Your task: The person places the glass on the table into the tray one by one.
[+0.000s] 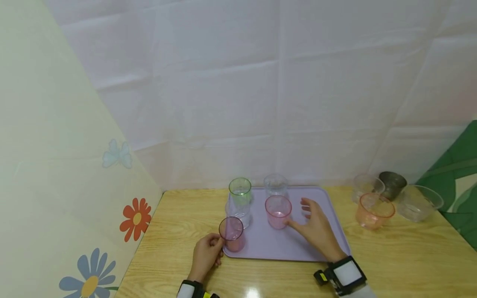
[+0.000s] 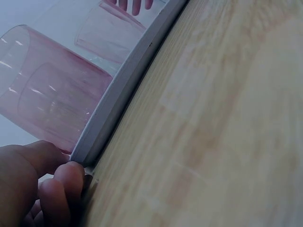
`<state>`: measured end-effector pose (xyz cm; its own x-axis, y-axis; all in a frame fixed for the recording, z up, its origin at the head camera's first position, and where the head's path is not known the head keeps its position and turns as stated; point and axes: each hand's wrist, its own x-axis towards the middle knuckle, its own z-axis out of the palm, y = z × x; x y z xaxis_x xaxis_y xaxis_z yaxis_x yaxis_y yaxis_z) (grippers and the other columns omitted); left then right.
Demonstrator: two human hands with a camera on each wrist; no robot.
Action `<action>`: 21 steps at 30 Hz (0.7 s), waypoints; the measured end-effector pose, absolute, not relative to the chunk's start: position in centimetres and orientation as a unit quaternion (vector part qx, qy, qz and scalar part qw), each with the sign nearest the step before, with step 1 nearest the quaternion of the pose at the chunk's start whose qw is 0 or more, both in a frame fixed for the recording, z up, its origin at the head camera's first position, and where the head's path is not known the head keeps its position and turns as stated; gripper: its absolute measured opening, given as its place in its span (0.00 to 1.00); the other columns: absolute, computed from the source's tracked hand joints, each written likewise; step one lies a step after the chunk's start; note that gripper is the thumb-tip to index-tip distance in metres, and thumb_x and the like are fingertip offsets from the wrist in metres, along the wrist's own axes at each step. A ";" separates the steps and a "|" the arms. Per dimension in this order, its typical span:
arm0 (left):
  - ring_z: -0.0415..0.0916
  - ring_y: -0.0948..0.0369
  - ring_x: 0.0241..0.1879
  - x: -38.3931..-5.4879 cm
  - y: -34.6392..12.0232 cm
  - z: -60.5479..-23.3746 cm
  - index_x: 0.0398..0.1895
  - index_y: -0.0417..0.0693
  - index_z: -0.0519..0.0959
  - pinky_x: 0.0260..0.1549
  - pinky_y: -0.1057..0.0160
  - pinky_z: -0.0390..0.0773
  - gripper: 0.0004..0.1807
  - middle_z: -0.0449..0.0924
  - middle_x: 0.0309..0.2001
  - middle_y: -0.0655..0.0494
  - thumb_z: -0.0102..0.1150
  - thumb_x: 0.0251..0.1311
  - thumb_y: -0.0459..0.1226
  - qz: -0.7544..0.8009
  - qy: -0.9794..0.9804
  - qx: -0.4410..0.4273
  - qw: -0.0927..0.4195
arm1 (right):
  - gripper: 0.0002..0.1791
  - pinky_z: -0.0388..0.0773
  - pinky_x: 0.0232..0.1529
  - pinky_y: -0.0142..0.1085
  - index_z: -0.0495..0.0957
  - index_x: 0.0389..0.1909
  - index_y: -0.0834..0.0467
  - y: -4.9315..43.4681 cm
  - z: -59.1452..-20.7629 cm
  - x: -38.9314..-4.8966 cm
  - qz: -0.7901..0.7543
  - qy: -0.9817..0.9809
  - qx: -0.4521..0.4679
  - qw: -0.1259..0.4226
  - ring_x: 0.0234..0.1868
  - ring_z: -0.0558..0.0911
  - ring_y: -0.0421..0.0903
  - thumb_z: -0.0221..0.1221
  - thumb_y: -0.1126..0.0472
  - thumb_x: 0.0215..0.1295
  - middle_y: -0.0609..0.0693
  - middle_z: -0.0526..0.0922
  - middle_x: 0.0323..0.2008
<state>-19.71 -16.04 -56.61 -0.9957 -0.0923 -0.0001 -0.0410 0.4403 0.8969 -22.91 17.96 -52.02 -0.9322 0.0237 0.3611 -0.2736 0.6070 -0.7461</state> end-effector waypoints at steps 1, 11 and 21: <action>0.70 0.63 0.06 -19.7 -16.0 -56.6 0.37 0.45 0.80 0.04 0.61 0.76 0.07 0.77 0.15 0.56 0.61 0.61 0.39 -0.528 -0.848 0.040 0.024 | 0.54 0.77 0.52 0.55 0.60 0.64 0.69 18.0 -52.0 -22.9 0.437 -0.880 0.070 0.172 0.54 0.74 0.63 0.73 0.41 0.44 0.67 0.71 0.58; 0.70 0.63 0.06 -19.8 -16.2 -56.7 0.36 0.46 0.80 0.04 0.61 0.76 0.07 0.76 0.14 0.56 0.61 0.61 0.40 -0.534 -0.844 0.040 0.025 | 0.55 0.76 0.52 0.57 0.59 0.64 0.68 18.9 -52.1 -22.4 0.437 -0.882 0.050 0.170 0.55 0.73 0.64 0.72 0.39 0.44 0.67 0.69 0.58; 0.70 0.62 0.06 -19.7 -16.2 -56.8 0.36 0.45 0.80 0.04 0.60 0.76 0.07 0.77 0.15 0.56 0.61 0.61 0.39 -0.538 -0.841 0.039 0.021 | 0.55 0.77 0.51 0.57 0.59 0.64 0.70 19.8 -52.0 -22.1 0.430 -0.880 0.060 0.191 0.54 0.74 0.65 0.70 0.38 0.46 0.69 0.70 0.58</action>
<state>-19.69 -16.17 -56.76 -0.9960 -0.0894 -0.0062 -0.0431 0.4172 0.9078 -22.06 19.78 -52.04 -0.9197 0.0599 0.3881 -0.2695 0.6223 -0.7349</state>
